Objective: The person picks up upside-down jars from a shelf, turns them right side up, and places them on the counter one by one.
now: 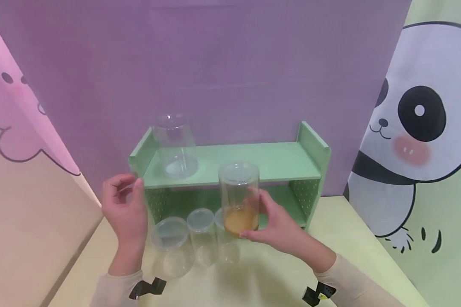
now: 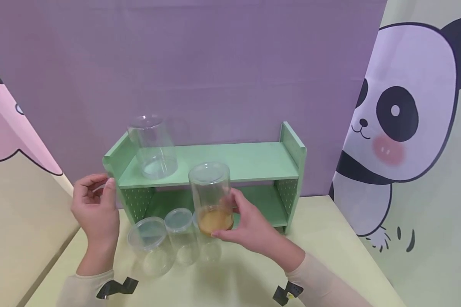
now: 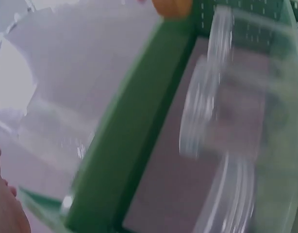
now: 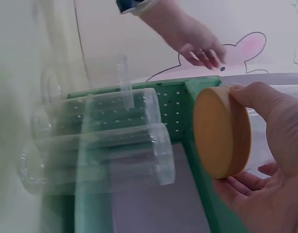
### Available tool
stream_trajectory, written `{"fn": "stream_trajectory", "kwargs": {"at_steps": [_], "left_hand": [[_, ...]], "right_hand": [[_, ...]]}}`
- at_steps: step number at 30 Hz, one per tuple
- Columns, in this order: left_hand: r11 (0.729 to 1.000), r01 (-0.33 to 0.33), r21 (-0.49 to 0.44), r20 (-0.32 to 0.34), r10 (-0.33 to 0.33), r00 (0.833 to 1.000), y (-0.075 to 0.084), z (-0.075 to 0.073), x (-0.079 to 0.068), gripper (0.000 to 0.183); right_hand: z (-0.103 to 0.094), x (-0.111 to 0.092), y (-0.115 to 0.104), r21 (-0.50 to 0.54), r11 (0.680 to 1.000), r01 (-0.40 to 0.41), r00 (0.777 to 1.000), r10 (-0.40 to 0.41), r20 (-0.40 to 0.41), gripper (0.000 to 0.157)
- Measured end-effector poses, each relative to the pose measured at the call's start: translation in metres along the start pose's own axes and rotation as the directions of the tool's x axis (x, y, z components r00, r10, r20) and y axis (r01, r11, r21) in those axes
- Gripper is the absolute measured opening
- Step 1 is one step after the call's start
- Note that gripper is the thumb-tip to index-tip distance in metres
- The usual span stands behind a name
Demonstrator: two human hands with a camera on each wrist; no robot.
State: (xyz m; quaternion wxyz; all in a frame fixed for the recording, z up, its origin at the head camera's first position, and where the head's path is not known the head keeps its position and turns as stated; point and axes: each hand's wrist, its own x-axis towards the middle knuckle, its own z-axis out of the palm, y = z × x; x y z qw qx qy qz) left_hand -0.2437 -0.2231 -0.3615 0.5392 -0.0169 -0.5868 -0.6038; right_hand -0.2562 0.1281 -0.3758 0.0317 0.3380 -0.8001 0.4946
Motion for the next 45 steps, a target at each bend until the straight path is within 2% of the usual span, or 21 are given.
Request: {"fn": "stream_trajectory", "kwargs": {"at_steps": [3,5,7,10,11,13,15,18,27,31,33,39,45], "left_hand": [[0.999,0.019,-0.039,0.134,-0.014,0.991,0.012,0.007,-0.015,0.014],[0.997,0.067,-0.04,0.263,-0.054,0.963,0.02,0.012,-0.025,0.012],[0.993,0.119,-0.025,0.403,-0.099,0.91,0.027,0.017,-0.034,0.013],[0.985,0.174,0.0,0.584,-0.141,0.799,0.036,0.026,-0.047,0.019],[0.983,0.183,0.004,0.632,-0.144,0.762,0.038,0.029,-0.05,0.022],[0.983,0.182,0.005,0.703,-0.133,0.698,0.042,0.035,-0.056,0.029],[0.984,0.18,-0.011,0.749,-0.111,0.653,0.045,0.041,-0.06,0.038],[0.981,0.192,-0.02,0.786,-0.104,0.61,0.049,0.048,-0.066,0.05],[0.974,0.226,0.032,0.824,-0.154,0.545,0.053,0.056,-0.07,0.072],[0.972,0.235,0.023,0.843,-0.145,0.518,0.053,0.06,-0.071,0.078],[0.971,0.237,0.004,0.847,-0.129,0.516,0.054,0.062,-0.071,0.079],[0.968,0.248,-0.022,0.836,-0.118,0.536,0.055,0.063,-0.072,0.074],[0.966,0.257,-0.031,0.832,-0.118,0.542,0.056,0.062,-0.073,0.069]], "right_hand": [[0.005,-0.009,0.005,0.017,1.0,-0.002,1.0,0.001,0.013,0.1],[0.007,-0.014,0.007,0.028,1.0,0.005,1.0,-0.005,0.02,0.1],[0.009,-0.019,0.009,0.034,0.999,0.008,1.0,-0.009,0.023,0.102],[0.012,-0.024,0.011,0.043,0.999,0.017,0.999,-0.018,0.028,0.103],[0.014,-0.025,0.011,0.05,0.999,0.022,0.999,-0.023,0.033,0.103],[0.016,-0.026,0.012,0.056,0.998,0.036,0.998,-0.039,0.042,0.104],[0.019,-0.027,0.012,0.072,0.996,0.056,0.997,-0.06,0.054,0.103],[0.021,-0.03,0.012,0.08,0.994,0.071,0.995,-0.077,0.069,0.101],[0.023,-0.033,0.012,0.095,0.995,0.034,0.996,-0.041,0.076,0.097],[0.023,-0.034,0.012,0.078,0.996,0.035,0.995,-0.042,0.091,0.097],[0.023,-0.035,0.012,0.078,0.996,0.043,0.994,-0.051,0.097,0.096],[0.024,-0.036,0.016,0.086,0.994,0.06,0.994,-0.068,0.085,0.096],[0.027,-0.036,0.02,0.111,0.991,0.073,0.992,-0.083,0.093,0.098]]}}
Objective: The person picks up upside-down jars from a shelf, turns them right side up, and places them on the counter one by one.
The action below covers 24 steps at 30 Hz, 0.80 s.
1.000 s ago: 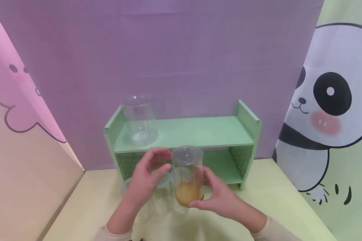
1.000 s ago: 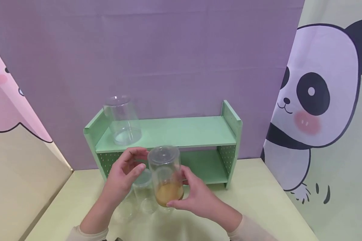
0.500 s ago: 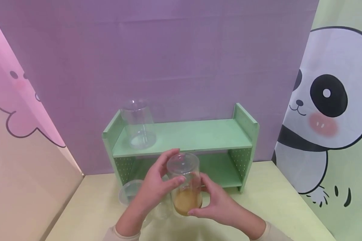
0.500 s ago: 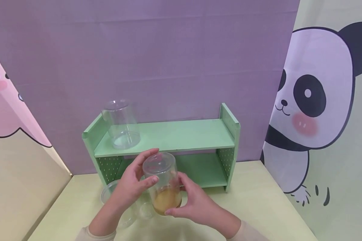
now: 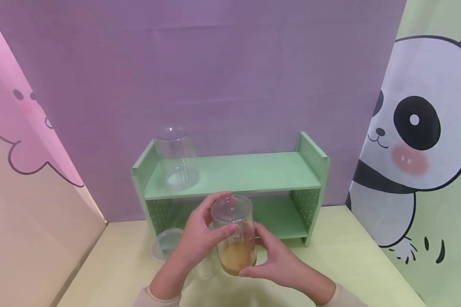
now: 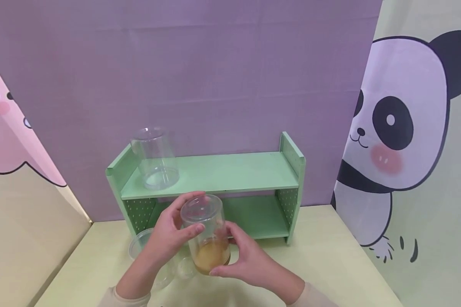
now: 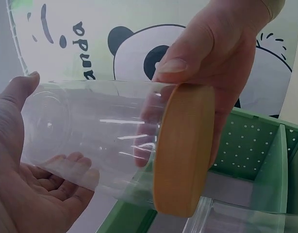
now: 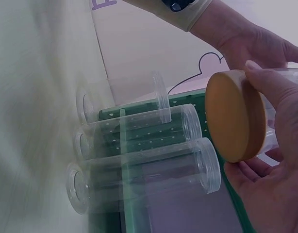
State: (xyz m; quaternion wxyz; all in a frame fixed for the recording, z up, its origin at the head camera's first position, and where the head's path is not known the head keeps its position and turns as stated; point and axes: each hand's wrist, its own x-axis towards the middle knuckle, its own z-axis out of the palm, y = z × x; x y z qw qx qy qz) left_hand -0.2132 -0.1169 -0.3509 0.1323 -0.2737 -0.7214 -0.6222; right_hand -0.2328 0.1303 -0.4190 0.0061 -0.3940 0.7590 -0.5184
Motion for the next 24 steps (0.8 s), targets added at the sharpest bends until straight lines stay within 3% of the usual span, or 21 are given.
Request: {"fn": "stream_trajectory", "kwargs": {"at_steps": [8,14,19,24], "left_hand": [[1.0,-0.003,0.005,-0.015,0.003,1.0,0.001,0.0,0.001,0.069],[0.998,-0.032,-0.05,-0.035,0.03,0.999,0.0,-0.008,-0.004,0.066],[0.997,-0.061,-0.055,-0.041,0.059,0.997,-0.001,-0.023,-0.012,0.06],[0.997,-0.07,0.012,-0.02,0.07,0.997,-0.005,-0.036,-0.02,0.061]], "right_hand": [[0.003,-0.001,0.003,0.055,0.998,0.002,1.0,-0.004,0.022,0.095],[-0.002,-0.006,0.004,0.123,0.992,-0.037,0.999,0.035,0.012,0.09],[-0.016,-0.006,0.006,0.257,0.966,-0.034,0.999,0.035,0.001,0.082],[-0.033,-0.002,0.007,0.388,0.92,0.052,0.999,-0.042,-0.035,0.074]]}}
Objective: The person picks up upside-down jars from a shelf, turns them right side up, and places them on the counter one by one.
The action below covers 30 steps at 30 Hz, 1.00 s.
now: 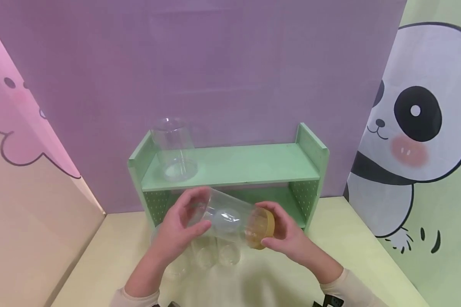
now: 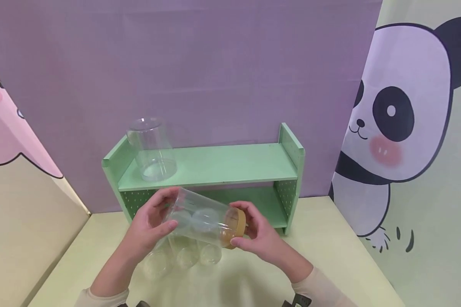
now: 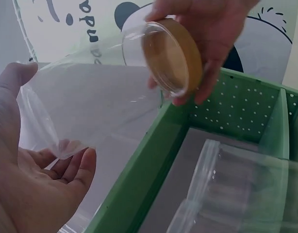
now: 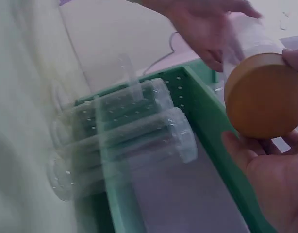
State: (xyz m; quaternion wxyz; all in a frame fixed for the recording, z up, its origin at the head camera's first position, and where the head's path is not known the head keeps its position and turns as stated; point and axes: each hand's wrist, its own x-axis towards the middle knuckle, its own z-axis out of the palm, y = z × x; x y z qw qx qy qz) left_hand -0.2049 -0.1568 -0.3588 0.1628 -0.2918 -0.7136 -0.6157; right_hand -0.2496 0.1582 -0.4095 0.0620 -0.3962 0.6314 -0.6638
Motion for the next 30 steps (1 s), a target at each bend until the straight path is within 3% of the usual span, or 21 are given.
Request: {"fn": "stream_trajectory", "kwargs": {"at_steps": [5,17,22,27,30], "left_hand": [[0.999,-0.027,0.037,0.05,0.026,0.998,-0.008,-0.006,-0.01,0.066],[0.996,-0.053,0.074,0.076,0.047,0.996,-0.014,-0.007,-0.023,0.081],[0.985,0.04,0.166,0.055,-0.049,0.997,-0.012,-0.007,-0.03,0.081],[0.946,0.136,0.295,0.031,-0.152,0.988,-0.012,0.0,-0.039,0.078],[0.931,0.169,0.325,0.037,-0.191,0.981,-0.016,0.007,-0.043,0.08]], "right_hand": [[-0.01,0.004,-0.011,0.045,0.997,0.066,0.998,-0.065,-0.014,0.069],[-0.013,0.004,-0.019,-0.024,0.993,0.115,0.993,-0.115,-0.004,0.07],[-0.016,0.007,-0.024,-0.036,0.991,0.128,0.991,-0.129,-0.026,0.067],[-0.02,0.009,-0.031,-0.058,0.989,0.133,0.989,-0.136,-0.054,0.063],[-0.02,0.012,-0.034,-0.071,0.989,0.132,0.989,-0.137,-0.058,0.067]]}}
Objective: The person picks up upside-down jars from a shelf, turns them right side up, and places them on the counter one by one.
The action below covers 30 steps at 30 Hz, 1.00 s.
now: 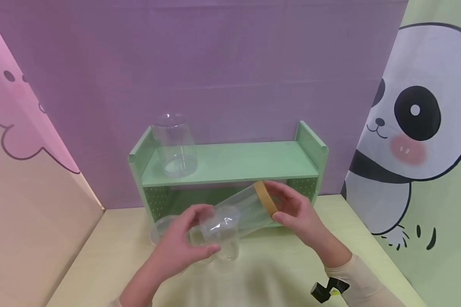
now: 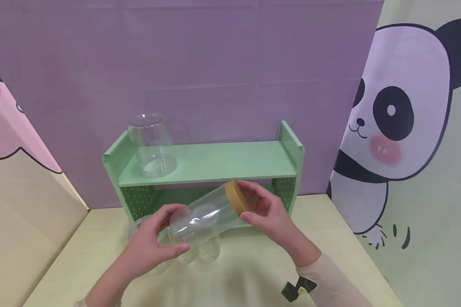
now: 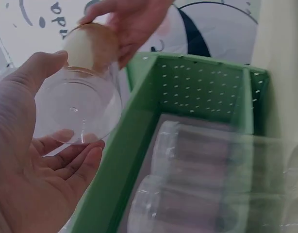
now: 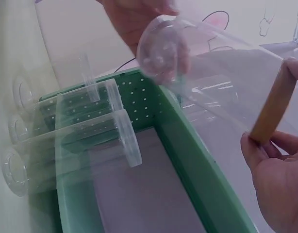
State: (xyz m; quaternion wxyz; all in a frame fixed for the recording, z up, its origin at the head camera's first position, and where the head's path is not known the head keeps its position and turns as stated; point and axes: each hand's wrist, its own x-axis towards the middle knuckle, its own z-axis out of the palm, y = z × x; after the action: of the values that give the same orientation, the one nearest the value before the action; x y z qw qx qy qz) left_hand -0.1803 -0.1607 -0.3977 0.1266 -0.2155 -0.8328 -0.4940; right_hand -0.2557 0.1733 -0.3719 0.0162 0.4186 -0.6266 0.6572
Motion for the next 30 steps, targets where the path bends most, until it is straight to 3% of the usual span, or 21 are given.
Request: {"fn": "stream_trajectory", "kwargs": {"at_steps": [7,12,15,20,23,26,28,30], "left_hand": [[0.994,0.105,-0.002,0.1,-0.105,0.989,-0.004,0.024,-0.002,0.077],[0.992,0.121,-0.03,0.197,-0.113,0.974,-0.008,0.045,-0.001,0.073],[0.993,0.108,-0.049,0.213,-0.095,0.972,-0.01,0.054,0.0,0.07],[0.993,0.109,-0.049,0.217,-0.096,0.971,-0.012,0.056,0.001,0.062],[0.988,0.142,-0.056,0.23,-0.126,0.965,-0.009,0.049,0.001,0.07],[0.992,0.11,-0.067,0.159,-0.099,0.982,-0.008,0.032,0.003,0.079],[0.997,0.044,-0.059,0.027,-0.042,0.999,-0.01,0.015,0.006,0.072],[0.999,-0.022,-0.026,-0.15,0.018,0.988,-0.014,-0.005,0.01,0.057]], "right_hand": [[0.009,0.012,-0.008,-0.031,0.999,-0.039,0.999,0.039,0.002,0.074],[0.021,0.021,-0.013,0.007,0.996,-0.091,0.992,0.09,0.089,0.076],[0.026,0.024,-0.016,0.006,0.993,-0.12,0.986,0.119,0.121,0.074],[0.03,0.024,-0.017,0.001,0.993,-0.122,0.986,0.121,0.118,0.073],[0.028,0.021,-0.016,-0.005,0.995,-0.104,0.989,0.104,0.105,0.075],[0.024,0.017,-0.013,-0.024,0.994,-0.104,0.992,0.106,0.075,0.075],[0.021,0.015,-0.01,-0.041,0.992,-0.119,0.991,0.121,0.054,0.075],[0.017,0.012,-0.007,-0.058,0.988,-0.14,0.989,0.142,0.035,0.075]]}}
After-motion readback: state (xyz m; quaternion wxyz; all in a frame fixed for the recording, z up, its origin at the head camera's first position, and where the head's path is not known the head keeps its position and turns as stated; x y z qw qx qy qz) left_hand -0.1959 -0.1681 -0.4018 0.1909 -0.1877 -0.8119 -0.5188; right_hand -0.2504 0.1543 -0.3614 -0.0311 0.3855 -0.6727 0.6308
